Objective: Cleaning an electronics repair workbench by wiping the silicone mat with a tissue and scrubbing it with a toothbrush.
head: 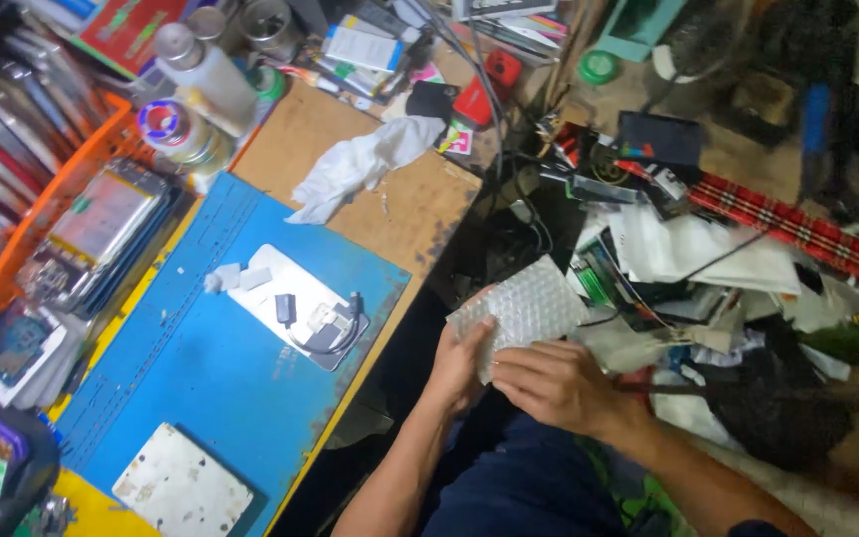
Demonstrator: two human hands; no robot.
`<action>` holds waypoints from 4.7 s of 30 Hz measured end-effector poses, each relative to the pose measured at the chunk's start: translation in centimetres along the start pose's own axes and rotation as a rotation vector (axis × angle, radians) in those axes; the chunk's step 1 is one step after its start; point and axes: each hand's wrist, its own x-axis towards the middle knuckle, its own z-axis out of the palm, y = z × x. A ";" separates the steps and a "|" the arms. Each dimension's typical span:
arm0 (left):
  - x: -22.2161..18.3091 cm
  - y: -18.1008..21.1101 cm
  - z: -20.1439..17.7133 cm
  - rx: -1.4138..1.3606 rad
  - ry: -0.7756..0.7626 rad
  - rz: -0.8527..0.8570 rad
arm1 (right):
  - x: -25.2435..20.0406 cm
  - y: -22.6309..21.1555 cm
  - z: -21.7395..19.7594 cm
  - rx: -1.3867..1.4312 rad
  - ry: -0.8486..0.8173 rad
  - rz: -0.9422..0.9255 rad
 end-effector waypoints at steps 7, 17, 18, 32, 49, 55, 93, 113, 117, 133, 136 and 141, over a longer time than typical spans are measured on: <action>6.1 -8.0 -8.7 -0.131 0.116 -0.174 | 18.2 5.4 -0.4 -0.071 0.059 -0.202; 5.2 -3.5 -9.6 -0.359 0.058 -0.067 | 30.6 10.0 8.1 -0.042 -0.338 -0.232; 4.3 -3.2 -8.8 -0.352 0.049 -0.068 | 30.5 10.7 8.5 -0.142 -0.334 -0.266; -0.1 3.7 -0.3 -0.539 0.209 0.111 | 16.0 8.7 -1.6 -0.066 -0.426 -0.332; 3.6 -3.0 -2.7 -0.613 0.321 0.226 | 16.4 9.4 0.3 0.010 -0.286 -0.219; 5.4 -8.1 -6.4 -0.538 0.290 0.207 | 18.7 8.4 -2.1 0.168 -0.422 -0.164; 0.6 -8.7 -6.6 -0.390 0.292 0.174 | 12.0 5.5 -0.8 -0.090 -0.388 -0.153; -7.6 -4.9 -10.4 0.163 0.495 0.016 | 22.2 -5.4 8.5 -0.183 -0.276 -0.223; -6.5 -3.9 -8.7 -0.299 0.551 -0.051 | 20.9 -6.3 11.1 -0.201 -0.308 -0.175; -5.4 -4.7 -11.9 -0.484 0.370 -0.115 | 23.2 -6.5 8.0 0.013 -0.671 0.007; -5.0 -6.3 -12.9 -0.496 0.345 -0.137 | 23.2 -5.9 7.6 -0.045 -0.686 0.003; -5.3 -5.2 -12.7 -0.482 0.274 -0.131 | 24.4 -6.7 7.2 -0.088 -0.786 0.027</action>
